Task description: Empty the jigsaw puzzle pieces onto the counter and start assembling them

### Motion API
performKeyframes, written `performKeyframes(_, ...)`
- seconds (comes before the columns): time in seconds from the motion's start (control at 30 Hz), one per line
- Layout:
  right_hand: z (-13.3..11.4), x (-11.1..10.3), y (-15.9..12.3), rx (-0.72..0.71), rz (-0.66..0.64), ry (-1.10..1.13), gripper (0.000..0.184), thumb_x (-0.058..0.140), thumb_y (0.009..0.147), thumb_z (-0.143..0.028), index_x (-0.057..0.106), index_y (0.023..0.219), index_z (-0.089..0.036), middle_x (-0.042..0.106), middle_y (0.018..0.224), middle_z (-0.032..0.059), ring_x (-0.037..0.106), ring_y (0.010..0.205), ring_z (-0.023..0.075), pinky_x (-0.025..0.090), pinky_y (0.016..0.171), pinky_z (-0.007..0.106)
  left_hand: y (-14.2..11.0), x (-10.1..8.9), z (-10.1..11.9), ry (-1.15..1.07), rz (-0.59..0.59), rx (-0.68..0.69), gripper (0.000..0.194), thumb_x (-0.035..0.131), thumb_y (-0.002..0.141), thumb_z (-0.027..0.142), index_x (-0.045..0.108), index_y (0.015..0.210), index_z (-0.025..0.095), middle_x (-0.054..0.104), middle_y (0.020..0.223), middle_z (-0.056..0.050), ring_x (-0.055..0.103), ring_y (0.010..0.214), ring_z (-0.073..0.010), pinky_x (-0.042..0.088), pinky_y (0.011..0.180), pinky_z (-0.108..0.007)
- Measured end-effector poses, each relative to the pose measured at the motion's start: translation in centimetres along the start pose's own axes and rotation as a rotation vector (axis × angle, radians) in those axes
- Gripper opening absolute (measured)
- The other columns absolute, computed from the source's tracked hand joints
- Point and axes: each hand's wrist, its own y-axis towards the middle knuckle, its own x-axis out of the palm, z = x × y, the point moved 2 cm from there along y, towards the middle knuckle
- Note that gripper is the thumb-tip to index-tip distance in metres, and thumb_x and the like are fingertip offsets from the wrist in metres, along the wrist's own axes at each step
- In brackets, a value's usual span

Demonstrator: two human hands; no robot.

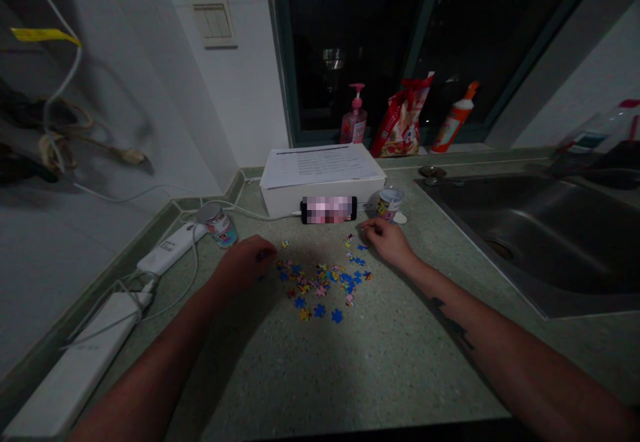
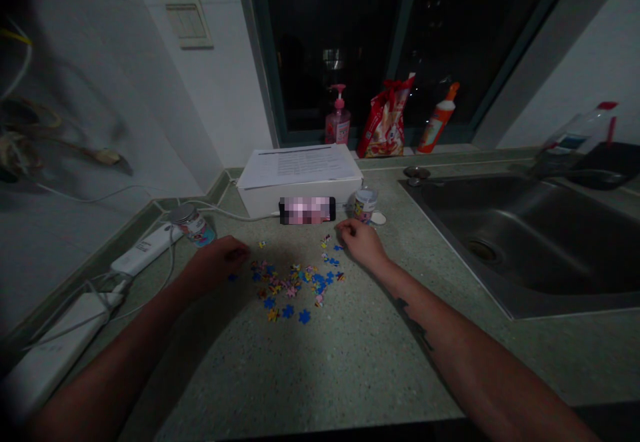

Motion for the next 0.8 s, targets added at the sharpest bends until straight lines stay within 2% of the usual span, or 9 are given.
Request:
performKeyframes(0.13,0.1,0.1,0.0,0.001,-0.01,0.01,0.026,0.058,0.089,-0.019,0.081,0.101,-0.019,0.081,0.085,0.0063,0.072,0.073,0.0219,0.05,0.068,0.031,-0.6,1.3,2.1,-0.029,-0.144,0.208,0.026,0.057,0.104,0.028,0.079,0.117,0.024,0.074,0.11,-0.008,0.071,0.1,-0.0234,0.052,0.089,-0.035)
performKeyframes(0.23,0.2,0.1,0.0,0.001,-0.013,0.015,0.025,0.058,0.089,-0.02,0.081,0.101,-0.018,0.081,0.085,0.0065,0.071,0.073,0.0219,0.05,0.068,0.031,-1.0,1.8,3.0,-0.035,-0.214,0.302,0.028,0.056,0.106,0.028,0.079,0.122,0.027,0.073,0.113,-0.008,0.069,0.104,-0.0238,0.052,0.093,-0.036)
performKeyframes(0.5,0.2,0.1,0.0,0.006,-0.016,0.019,0.025,0.058,0.089,-0.02,0.081,0.1,-0.019,0.08,0.082,0.0054,0.07,0.07,0.0213,0.05,0.067,0.031,-1.0,1.2,2.9,-0.062,-0.248,0.299,0.02,0.062,0.102,0.025,0.079,0.113,0.026,0.072,0.11,-0.006,0.068,0.106,-0.0238,0.052,0.094,-0.037)
performKeyframes(0.57,0.1,0.0,0.0,0.004,-0.016,0.018,0.024,0.059,0.089,-0.02,0.08,0.1,-0.019,0.08,0.082,0.0053,0.07,0.07,0.0214,0.051,0.067,0.031,-0.9,1.0,2.7,-0.084,-0.238,0.268,0.019,0.062,0.101,0.026,0.079,0.11,0.025,0.074,0.109,-0.006,0.069,0.105,-0.0233,0.053,0.094,-0.036)
performKeyframes(0.73,0.1,0.0,0.0,-0.001,-0.017,0.019,0.025,0.058,0.09,-0.021,0.08,0.1,-0.019,0.08,0.082,0.0053,0.071,0.072,0.022,0.052,0.07,0.032,-0.3,0.4,0.8,0.037,-0.078,-0.033,0.019,0.059,0.098,0.026,0.078,0.101,0.023,0.076,0.105,-0.007,0.072,0.096,-0.0246,0.053,0.084,-0.035)
performKeyframes(0.8,0.1,0.0,0.0,-0.001,-0.018,0.017,0.025,0.058,0.09,-0.021,0.08,0.1,-0.018,0.08,0.083,0.0058,0.072,0.072,0.0223,0.052,0.07,0.032,-0.1,0.2,0.1,0.081,-0.052,-0.088,0.02,0.059,0.096,0.025,0.078,0.1,0.023,0.077,0.106,-0.008,0.072,0.096,-0.0252,0.054,0.084,-0.035)
